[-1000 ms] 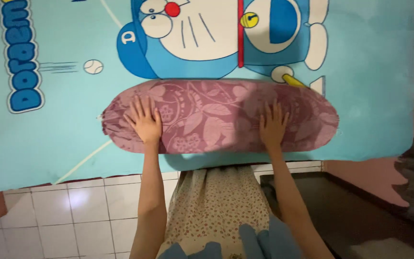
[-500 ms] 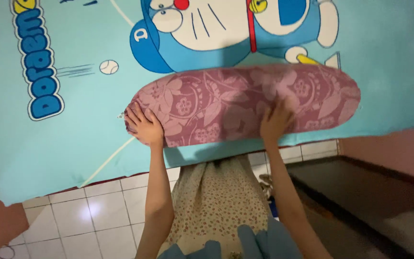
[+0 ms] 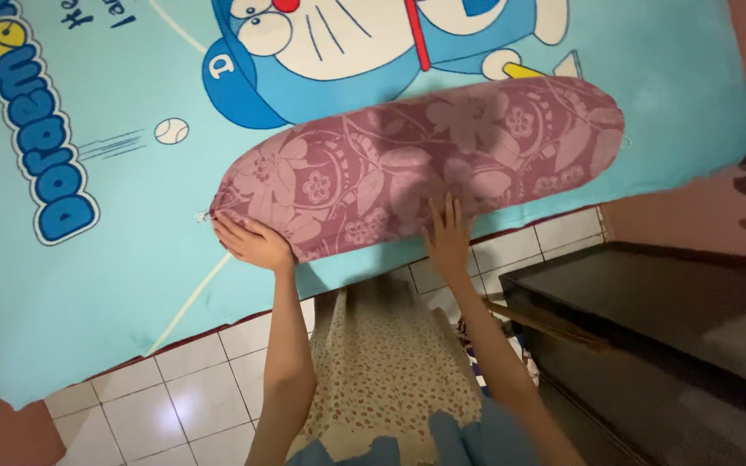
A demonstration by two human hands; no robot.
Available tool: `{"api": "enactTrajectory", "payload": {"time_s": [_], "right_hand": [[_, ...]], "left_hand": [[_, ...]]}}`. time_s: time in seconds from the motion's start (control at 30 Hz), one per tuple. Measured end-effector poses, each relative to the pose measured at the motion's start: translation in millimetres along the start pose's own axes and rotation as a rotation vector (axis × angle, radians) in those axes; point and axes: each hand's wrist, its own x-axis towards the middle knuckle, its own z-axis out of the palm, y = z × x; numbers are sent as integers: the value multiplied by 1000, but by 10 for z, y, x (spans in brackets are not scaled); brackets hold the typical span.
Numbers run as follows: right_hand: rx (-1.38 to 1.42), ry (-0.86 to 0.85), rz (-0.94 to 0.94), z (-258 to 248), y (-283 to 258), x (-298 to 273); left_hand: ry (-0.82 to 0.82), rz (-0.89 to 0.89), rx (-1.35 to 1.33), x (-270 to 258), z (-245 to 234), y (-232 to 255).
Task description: The person sweeps the floor with a broom, then picks up a pink bolster pillow and places it on the bed. They smooth the pillow on the bedsheet and then pick up a folded Union Jack patterned cloth from the floor.
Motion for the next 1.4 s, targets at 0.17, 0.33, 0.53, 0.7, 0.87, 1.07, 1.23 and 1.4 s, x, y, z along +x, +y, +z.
{"api": "enactTrajectory", "payload": {"time_s": [0.17, 0.33, 0.53, 0.7, 0.87, 1.07, 1.23, 1.4], "right_hand": [[4, -3, -32, -35, 107, -385], [183, -88, 31, -61, 275, -838], [202, -63, 107, -409, 364, -1630], [171, -63, 139, -460, 491, -2325], [193, -48, 145, -906, 313, -2766], [220, -73, 187, -859, 307, -3112], [199, -39, 208, -813, 145, -3359], [216, -13, 173, -907, -203, -3490]], "left_hand": [[222, 17, -207, -433, -112, -230], [25, 49, -120, -1270, -28, -541], [-430, 599, -235, -2357, -837, -109], [-825, 940, -110, -2991, -1364, -146], [-895, 999, -45, -3245, -1766, -342], [-909, 1048, -17, -3335, -1998, -616], [-937, 1040, -23, -3296, -2119, -780], [-942, 1031, -30, -3117, -2389, -917]]}}
